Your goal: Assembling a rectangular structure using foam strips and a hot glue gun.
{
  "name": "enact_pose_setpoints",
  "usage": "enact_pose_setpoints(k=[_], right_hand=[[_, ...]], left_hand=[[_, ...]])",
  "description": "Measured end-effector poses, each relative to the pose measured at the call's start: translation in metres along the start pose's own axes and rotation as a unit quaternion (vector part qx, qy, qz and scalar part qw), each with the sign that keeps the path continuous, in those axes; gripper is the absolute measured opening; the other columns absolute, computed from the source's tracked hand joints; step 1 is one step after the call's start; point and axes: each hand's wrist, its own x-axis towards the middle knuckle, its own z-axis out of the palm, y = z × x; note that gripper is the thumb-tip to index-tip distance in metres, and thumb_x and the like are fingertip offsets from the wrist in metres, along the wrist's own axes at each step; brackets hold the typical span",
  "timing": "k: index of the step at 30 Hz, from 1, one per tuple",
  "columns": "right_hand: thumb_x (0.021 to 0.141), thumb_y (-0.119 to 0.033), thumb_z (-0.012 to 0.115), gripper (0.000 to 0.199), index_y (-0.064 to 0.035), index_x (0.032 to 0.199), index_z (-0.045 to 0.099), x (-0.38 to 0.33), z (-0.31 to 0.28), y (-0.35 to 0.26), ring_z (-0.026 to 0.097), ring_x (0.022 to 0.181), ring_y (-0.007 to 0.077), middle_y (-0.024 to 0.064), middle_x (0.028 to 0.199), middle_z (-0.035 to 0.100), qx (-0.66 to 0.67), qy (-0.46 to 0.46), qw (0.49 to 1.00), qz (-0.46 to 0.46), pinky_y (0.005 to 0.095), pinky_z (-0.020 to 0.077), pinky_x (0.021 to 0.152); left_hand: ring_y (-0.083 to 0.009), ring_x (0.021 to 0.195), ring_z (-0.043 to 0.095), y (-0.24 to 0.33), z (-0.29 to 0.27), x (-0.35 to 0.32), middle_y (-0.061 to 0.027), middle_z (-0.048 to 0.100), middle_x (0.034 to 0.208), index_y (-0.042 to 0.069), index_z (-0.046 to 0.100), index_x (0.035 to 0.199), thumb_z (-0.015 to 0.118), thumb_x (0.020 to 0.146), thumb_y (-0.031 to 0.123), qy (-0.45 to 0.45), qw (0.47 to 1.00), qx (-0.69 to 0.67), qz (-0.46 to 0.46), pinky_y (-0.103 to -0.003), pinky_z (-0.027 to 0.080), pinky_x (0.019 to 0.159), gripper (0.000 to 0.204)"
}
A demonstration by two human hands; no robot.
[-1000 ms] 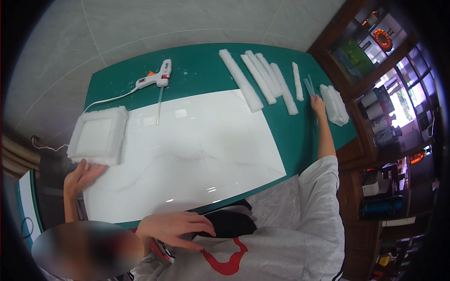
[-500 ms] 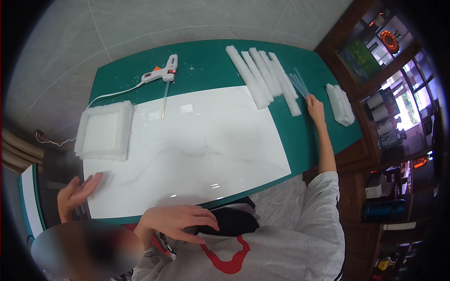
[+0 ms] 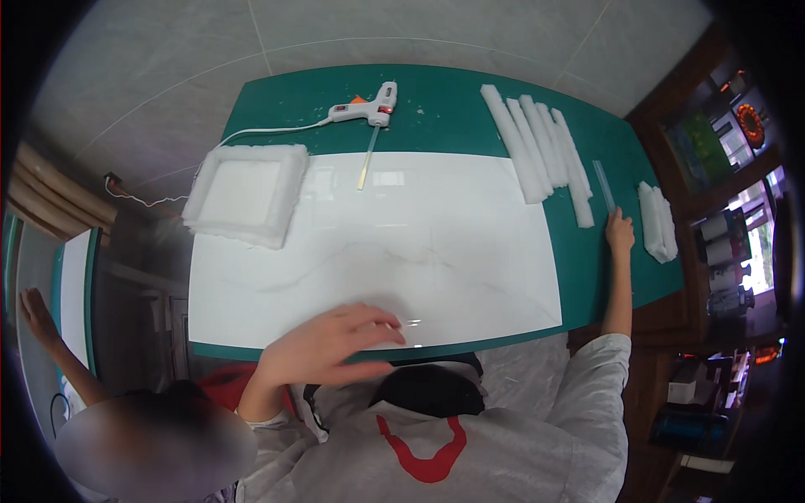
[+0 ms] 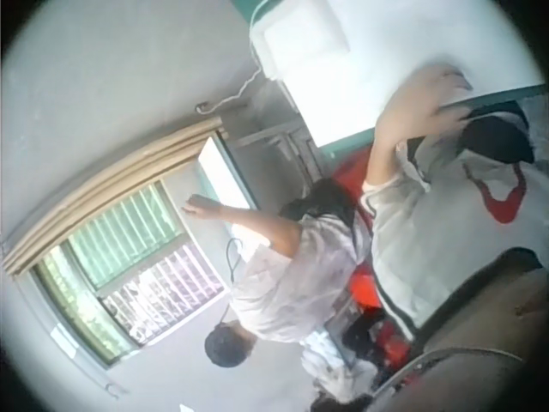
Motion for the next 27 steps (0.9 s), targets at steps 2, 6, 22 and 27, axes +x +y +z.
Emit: enact_pose_setpoints(k=[2,6,22,27], right_hand=[[0.083,-0.037,0.038,0.037,-0.0136,0.111,0.044,0.001,-0.003,-0.001,0.05,0.091,0.0344,0.0177,0.096,0.049,-0.038,-0.018,0.999,-0.019,0.0464,0.0432,0.07],[0.081,-0.04,0.04,0.039,-0.0139,0.111,0.045,0.001,-0.005,0.009,0.049,0.093,0.0341,0.0171,0.099,0.048,-0.021,-0.03,0.999,0.006,0.0468,0.0421,0.072],[0.076,-0.025,0.051,0.033,-0.0085,0.105,0.05,-0.025,-0.089,-0.064,0.05,0.088,0.0326,0.0151,0.098,0.051,0.17,0.123,0.965,-0.154,0.039,0.0416,0.074],[0.074,-0.02,0.053,0.027,-0.0074,0.099,0.054,-0.036,-0.105,-0.088,0.051,0.087,0.0316,0.014,0.095,0.053,0.312,0.111,0.921,-0.206,0.0366,0.0415,0.073]], left_hand=[[-0.0281,0.093,0.048,0.004,-0.013,-0.01,-0.012,0.05,0.098,0.005,0.052,0.094,0.058,0.072,0.017,0.037,0.998,0.034,-0.027,-0.034,0.038,0.08,0.026],[-0.0281,0.098,0.046,-0.009,-0.052,-0.031,-0.013,0.049,0.102,0.004,0.051,0.097,0.059,0.07,0.009,0.281,0.913,0.246,-0.167,-0.034,0.036,0.084,0.028],[-0.0085,0.081,0.046,-0.175,-0.143,-0.155,0.0011,0.049,0.103,0.011,0.046,0.115,0.049,0.08,0.04,0.437,0.773,-0.148,-0.436,-0.024,0.037,0.072,0.046],[-0.0094,0.083,0.046,-0.167,-0.138,-0.138,0.0023,0.05,0.101,0.013,0.049,0.111,0.05,0.08,0.037,0.465,0.753,-0.154,-0.439,-0.027,0.036,0.072,0.04]])
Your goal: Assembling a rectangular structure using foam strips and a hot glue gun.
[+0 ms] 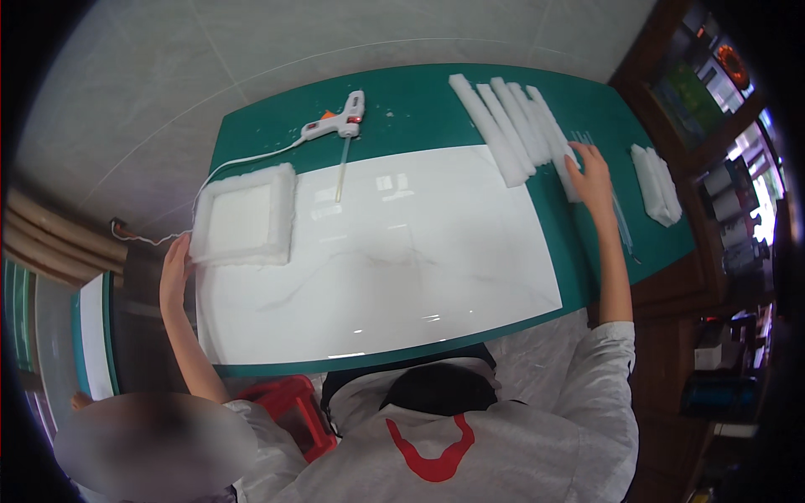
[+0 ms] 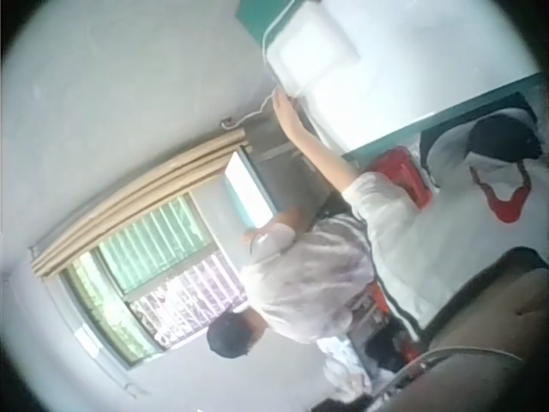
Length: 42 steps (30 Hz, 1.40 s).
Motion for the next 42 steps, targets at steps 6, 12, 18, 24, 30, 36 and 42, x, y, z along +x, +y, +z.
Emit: enact_pose_setpoints(k=[6,12,18,24,30,36,42], right_hand=[[0.072,-0.016,0.054,0.024,-0.0066,0.094,0.056,-0.01,0.019,0.004,0.051,0.083,0.0301,0.0128,0.091,0.053,0.039,-0.011,0.998,0.043,0.0357,0.0415,0.072],[0.07,-0.014,0.055,0.023,-0.0063,0.091,0.057,-0.014,0.035,-0.008,0.05,0.085,0.0297,0.0126,0.089,0.053,0.031,0.025,0.999,0.009,0.0371,0.0416,0.073],[0.066,-0.01,0.059,0.024,-0.0073,0.09,0.058,-0.004,0.051,-0.018,0.05,0.081,0.0297,0.0131,0.084,0.052,0.018,0.006,1.0,-0.005,0.0367,0.0437,0.069],[0.063,-0.011,0.064,0.023,-0.0052,0.084,0.058,0.008,0.061,-0.022,0.052,0.079,0.03,0.0151,0.083,0.052,-0.014,-0.025,0.996,0.081,0.0368,0.044,0.065],[0.06,-0.008,0.066,0.032,0.0005,0.088,0.052,0.008,0.066,-0.023,0.053,0.079,0.0357,0.0195,0.085,0.049,-0.014,-0.005,0.993,0.117,0.0389,0.0455,0.068],[0.06,-0.007,0.064,0.034,-0.0032,0.091,0.053,0.004,0.072,-0.012,0.053,0.077,0.0339,0.02,0.085,0.051,0.058,0.033,0.994,0.088,0.0374,0.044,0.068],[0.061,-0.006,0.06,0.035,-0.0052,0.095,0.055,0.008,0.072,-0.008,0.055,0.073,0.0278,0.0166,0.086,0.056,0.103,0.042,0.99,0.09,0.0359,0.0441,0.068]], left_hand=[[-0.012,0.087,0.046,0.011,0.021,0.0,0.002,0.049,0.105,0.014,0.044,0.115,0.054,0.077,0.034,0.012,0.999,0.023,-0.021,-0.031,0.035,0.072,0.045],[-0.0126,0.087,0.046,0.017,0.029,0.012,-0.0008,0.052,0.099,0.013,0.038,0.119,0.059,0.072,0.03,-0.022,0.994,0.098,-0.04,-0.029,0.034,0.065,0.054],[-0.0135,0.082,0.052,0.022,0.041,0.014,-0.0018,0.055,0.094,0.008,0.047,0.108,0.06,0.072,0.029,-0.097,0.985,-0.111,-0.089,-0.027,0.039,0.061,0.044],[-0.0169,0.085,0.055,0.024,0.044,0.001,-0.0056,0.056,0.095,0.005,0.051,0.1,0.059,0.073,0.024,-0.079,0.961,-0.256,-0.071,-0.029,0.047,0.066,0.034],[-0.0183,0.087,0.055,0.041,0.069,-0.046,-0.0066,0.056,0.094,0.004,0.05,0.1,0.056,0.076,0.02,-0.089,0.943,-0.318,-0.031,-0.032,0.048,0.07,0.029],[-0.0175,0.087,0.054,0.041,0.133,-0.102,-0.0062,0.055,0.094,0.005,0.047,0.105,0.055,0.076,0.016,-0.17,0.928,-0.323,-0.074,-0.032,0.046,0.072,0.032],[-0.0224,0.115,0.033,0.057,0.19,-0.148,-0.0104,0.034,0.124,0.005,0.029,0.126,0.055,0.074,0.019,-0.309,0.909,-0.271,-0.069,-0.037,0.027,0.095,0.06]])
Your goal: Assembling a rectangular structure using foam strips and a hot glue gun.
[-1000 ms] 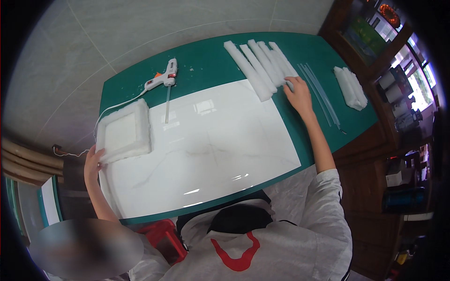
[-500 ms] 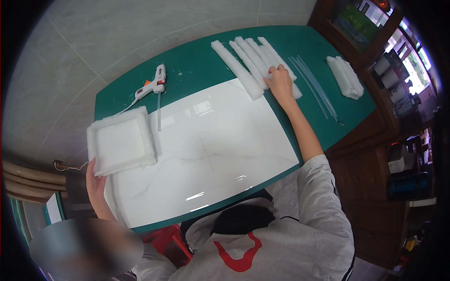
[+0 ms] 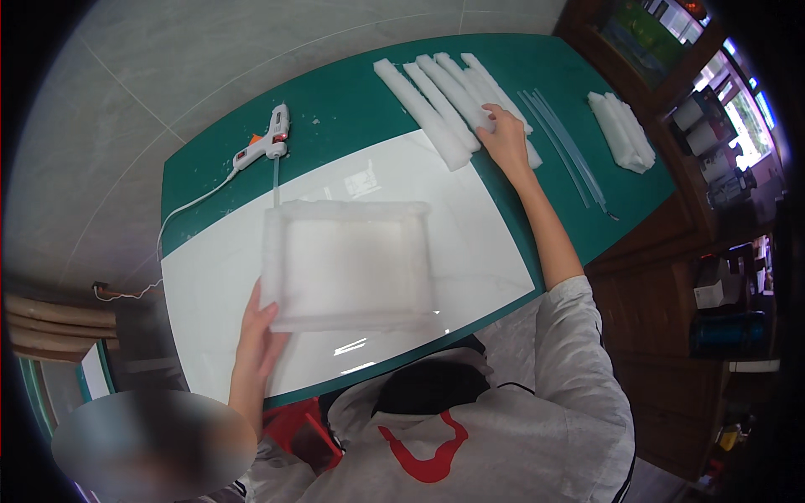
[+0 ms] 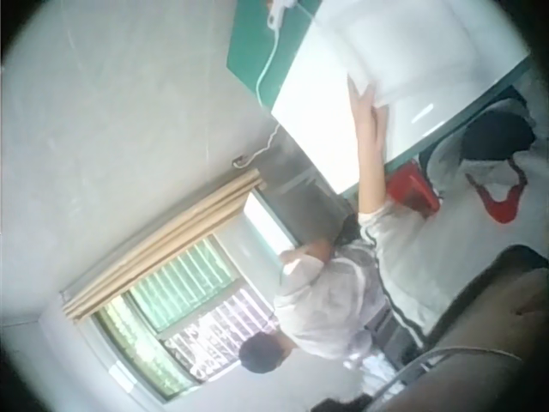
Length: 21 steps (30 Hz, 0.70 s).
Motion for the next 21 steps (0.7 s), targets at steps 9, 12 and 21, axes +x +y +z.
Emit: enact_pose_setpoints(k=[9,12,21], right_hand=[[0.065,-0.002,0.061,0.029,-0.0019,0.093,0.055,0.011,-0.036,-0.007,0.053,0.067,0.0158,0.0109,0.085,0.058,0.172,0.196,0.965,-0.004,0.0254,0.0443,0.065],[0.07,0.001,0.058,0.031,-0.0026,0.1,0.052,0.009,-0.036,-0.015,0.052,0.077,0.0114,0.0071,0.094,0.054,0.31,0.176,0.934,0.024,0.0226,0.0439,0.069],[0.075,0.004,0.053,0.041,-0.0003,0.114,0.04,0.0,-0.035,-0.034,0.05,0.088,0.0098,0.0072,0.102,0.048,0.585,0.01,0.805,0.1,0.021,0.0409,0.076]], left_hand=[[-0.0211,0.114,0.033,0.031,-0.012,0.017,-0.0099,0.037,0.123,0.003,0.036,0.121,0.048,0.079,0.022,0.018,0.901,0.404,0.16,-0.032,0.025,0.094,0.048],[-0.0214,0.113,0.034,0.049,-0.03,0.05,-0.0083,0.041,0.119,0.006,0.04,0.118,0.05,0.078,0.018,0.044,0.855,0.467,0.223,-0.032,0.026,0.093,0.043],[-0.0295,0.111,0.032,0.085,-0.065,0.19,-0.0081,0.037,0.119,0.016,0.039,0.116,0.055,0.065,0.007,0.111,0.58,0.738,0.326,-0.041,0.029,0.089,0.055]])
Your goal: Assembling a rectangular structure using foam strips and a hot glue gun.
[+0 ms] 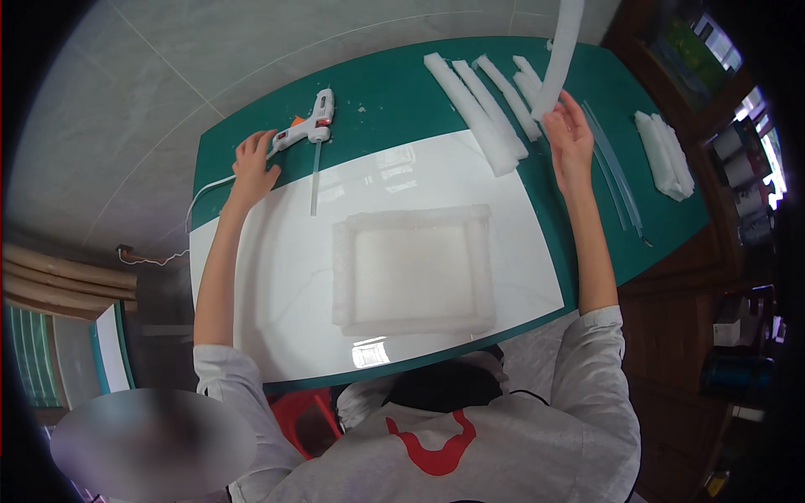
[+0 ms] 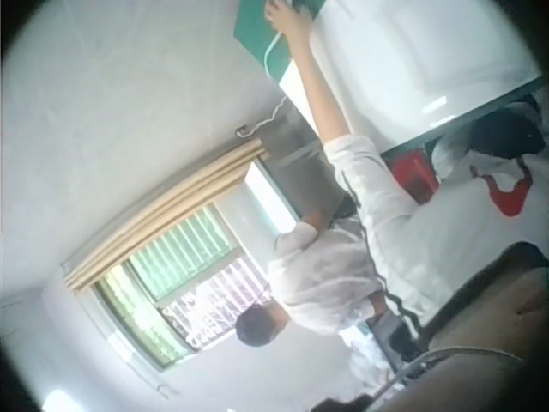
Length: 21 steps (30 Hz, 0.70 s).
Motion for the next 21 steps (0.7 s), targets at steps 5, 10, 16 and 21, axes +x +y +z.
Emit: enact_pose_setpoints(k=[5,10,16,21], right_hand=[[0.071,0.004,0.056,0.048,0.0,0.114,0.038,-0.01,0.011,0.004,0.05,0.088,0.0107,0.0059,0.099,0.048,-0.03,-0.07,0.996,0.054,0.0223,0.041,0.077],[0.063,0.004,0.059,0.039,-0.0019,0.099,0.043,-0.035,0.028,0.001,0.048,0.087,0.0117,0.0051,0.098,0.047,-0.05,-0.14,0.986,0.074,0.0235,0.0405,0.074],[0.055,0.005,0.056,0.038,-0.008,0.088,0.042,-0.047,0.042,-0.017,0.049,0.082,0.0136,0.0056,0.087,0.052,0.007,-0.389,0.904,0.178,0.0256,0.04,0.072],[0.057,0.002,0.063,0.038,-0.0095,0.087,0.041,-0.062,0.07,-0.037,0.052,0.094,0.0185,0.0057,0.088,0.053,-0.034,-0.512,0.818,0.26,0.0317,0.0378,0.082]], left_hand=[[-0.0282,0.116,0.027,-0.008,0.034,0.043,-0.001,0.031,0.126,0.024,0.039,0.117,0.059,0.062,0.014,-0.135,0.986,0.051,-0.084,-0.051,0.026,0.087,0.059],[-0.0296,0.107,0.039,-0.021,0.054,0.062,-0.0061,0.04,0.118,0.024,0.042,0.114,0.06,0.063,0.014,-0.148,0.984,0.003,-0.1,-0.053,0.032,0.082,0.055],[-0.0314,0.087,0.049,-0.01,0.048,0.072,-0.0135,0.053,0.095,0.014,0.049,0.104,0.061,0.063,0.012,-0.107,0.994,-0.033,-0.013,-0.04,0.042,0.074,0.042],[-0.0301,0.08,0.049,-0.022,0.027,0.06,-0.0152,0.055,0.088,0.008,0.049,0.101,0.062,0.065,0.014,-0.019,0.995,-0.085,0.048,-0.035,0.042,0.07,0.039]])
